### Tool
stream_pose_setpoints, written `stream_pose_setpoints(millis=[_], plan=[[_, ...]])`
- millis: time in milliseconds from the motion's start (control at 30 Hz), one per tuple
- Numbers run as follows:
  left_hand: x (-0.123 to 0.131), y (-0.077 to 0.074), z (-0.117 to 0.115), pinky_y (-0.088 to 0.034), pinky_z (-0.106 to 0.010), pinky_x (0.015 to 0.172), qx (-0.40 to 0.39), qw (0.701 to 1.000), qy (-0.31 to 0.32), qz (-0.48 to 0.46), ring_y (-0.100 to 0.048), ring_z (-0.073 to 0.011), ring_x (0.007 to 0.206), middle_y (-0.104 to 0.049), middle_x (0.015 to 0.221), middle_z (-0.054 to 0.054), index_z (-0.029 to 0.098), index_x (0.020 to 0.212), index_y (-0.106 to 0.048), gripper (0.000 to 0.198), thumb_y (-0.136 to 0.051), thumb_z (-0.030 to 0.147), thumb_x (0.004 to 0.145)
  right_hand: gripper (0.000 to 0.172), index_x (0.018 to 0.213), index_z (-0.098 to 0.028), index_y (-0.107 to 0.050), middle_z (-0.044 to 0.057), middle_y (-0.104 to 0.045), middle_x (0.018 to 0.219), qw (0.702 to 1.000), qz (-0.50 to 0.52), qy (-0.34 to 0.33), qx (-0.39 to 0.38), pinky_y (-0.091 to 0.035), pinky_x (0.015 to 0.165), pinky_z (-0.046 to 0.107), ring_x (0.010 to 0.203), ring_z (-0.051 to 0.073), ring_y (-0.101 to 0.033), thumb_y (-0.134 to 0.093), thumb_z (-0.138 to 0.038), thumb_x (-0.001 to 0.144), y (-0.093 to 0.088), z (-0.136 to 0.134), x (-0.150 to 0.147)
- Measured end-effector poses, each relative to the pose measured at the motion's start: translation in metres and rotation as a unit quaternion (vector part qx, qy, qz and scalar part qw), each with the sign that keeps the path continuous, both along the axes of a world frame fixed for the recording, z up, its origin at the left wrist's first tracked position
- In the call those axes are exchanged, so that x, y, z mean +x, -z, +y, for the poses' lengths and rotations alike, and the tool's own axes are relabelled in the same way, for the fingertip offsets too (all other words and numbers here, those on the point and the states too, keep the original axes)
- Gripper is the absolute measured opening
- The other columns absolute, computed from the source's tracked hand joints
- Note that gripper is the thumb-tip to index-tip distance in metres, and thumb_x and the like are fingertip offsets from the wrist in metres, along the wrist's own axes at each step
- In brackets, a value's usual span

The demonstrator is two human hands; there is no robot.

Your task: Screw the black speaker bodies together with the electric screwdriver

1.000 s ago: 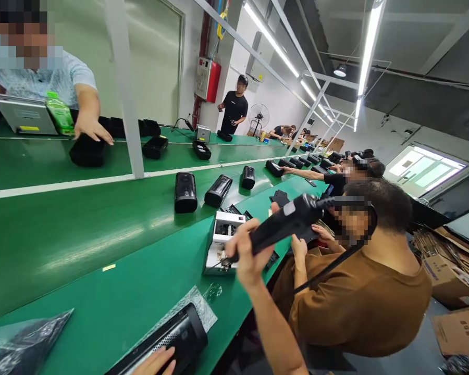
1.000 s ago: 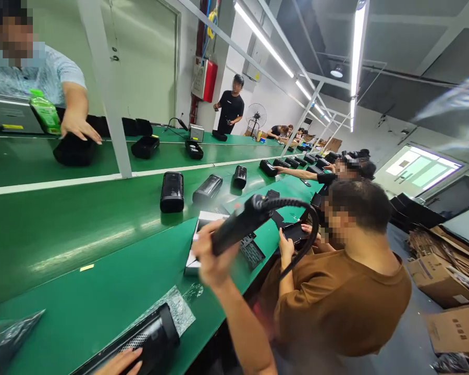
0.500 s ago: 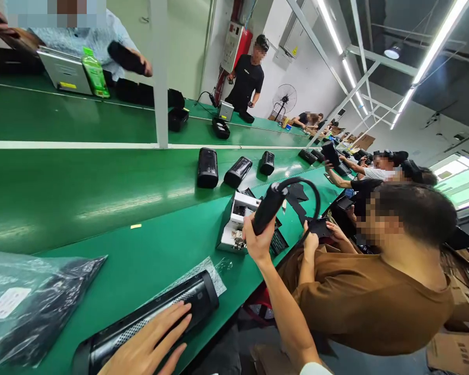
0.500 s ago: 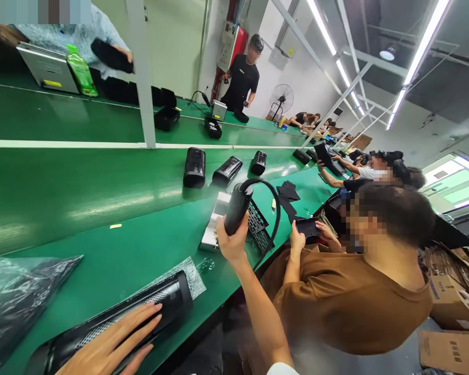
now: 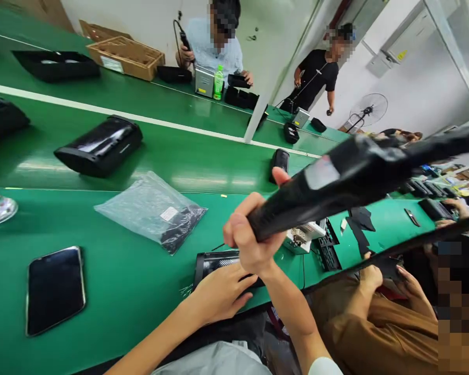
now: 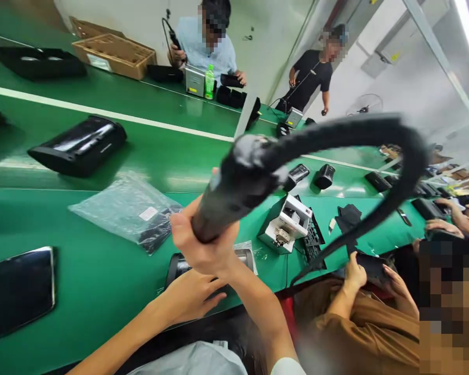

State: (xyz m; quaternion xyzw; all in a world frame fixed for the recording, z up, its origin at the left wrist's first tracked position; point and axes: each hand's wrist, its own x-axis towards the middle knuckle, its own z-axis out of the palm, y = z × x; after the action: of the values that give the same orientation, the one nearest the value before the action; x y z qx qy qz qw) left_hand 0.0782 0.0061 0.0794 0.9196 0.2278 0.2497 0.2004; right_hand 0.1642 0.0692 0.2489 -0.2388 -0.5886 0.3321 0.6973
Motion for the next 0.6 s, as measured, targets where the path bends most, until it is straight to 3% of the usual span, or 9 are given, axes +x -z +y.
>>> stream_pose_setpoints(millis=[100,267,433,600], plan=[[0.004,0.0,-0.001,-0.067,-0.042,0.111,-0.016,1.0,-0.002,0.006,-0.084,-0.0308,0.124,-0.087,0.131,-0.011,0.02,0.135,-0.08,0.032,-0.076,0.029,0.104,0.038,0.082,-0.027,-0.057,-0.008,-0.051,0.067,0.999,-0.021,-0.032,-0.032,-0.044,0.039,0.023,0.042,0.008,-0.044,-0.076,-0.044,0.111,0.016,0.01,-0.02],[0.006,0.0,-0.001,-0.068,-0.041,0.097,-0.041,0.999,-0.001,0.024,-0.085,-0.0317,0.112,-0.088,0.122,-0.011,0.021,0.127,-0.081,0.026,-0.076,0.034,0.105,0.033,0.085,-0.025,-0.061,-0.007,-0.058,0.071,0.998,-0.042,-0.019,-0.054,-0.049,0.044,0.024,0.046,0.008,-0.049,-0.08,-0.039,0.108,0.035,0.01,-0.022],[0.007,-0.002,0.0,-0.067,-0.041,0.1,-0.055,0.998,0.001,0.032,-0.085,-0.0317,0.111,-0.088,0.119,-0.009,0.022,0.127,-0.081,0.025,-0.075,0.036,0.107,0.021,0.108,-0.028,-0.065,-0.008,-0.061,0.073,0.998,-0.045,0.005,-0.046,-0.053,0.048,0.025,0.047,0.009,-0.05,-0.079,-0.042,0.108,0.035,0.01,-0.024],[0.006,-0.002,-0.002,-0.069,-0.042,0.098,-0.064,0.997,0.005,0.035,-0.086,-0.0326,0.109,-0.089,0.117,-0.009,0.021,0.124,-0.082,0.024,-0.073,0.036,0.108,0.029,0.092,-0.027,-0.06,-0.007,-0.056,0.069,0.994,-0.067,-0.014,-0.081,-0.048,0.043,0.025,0.046,0.009,-0.047,-0.077,-0.045,0.108,0.044,0.008,-0.024]])
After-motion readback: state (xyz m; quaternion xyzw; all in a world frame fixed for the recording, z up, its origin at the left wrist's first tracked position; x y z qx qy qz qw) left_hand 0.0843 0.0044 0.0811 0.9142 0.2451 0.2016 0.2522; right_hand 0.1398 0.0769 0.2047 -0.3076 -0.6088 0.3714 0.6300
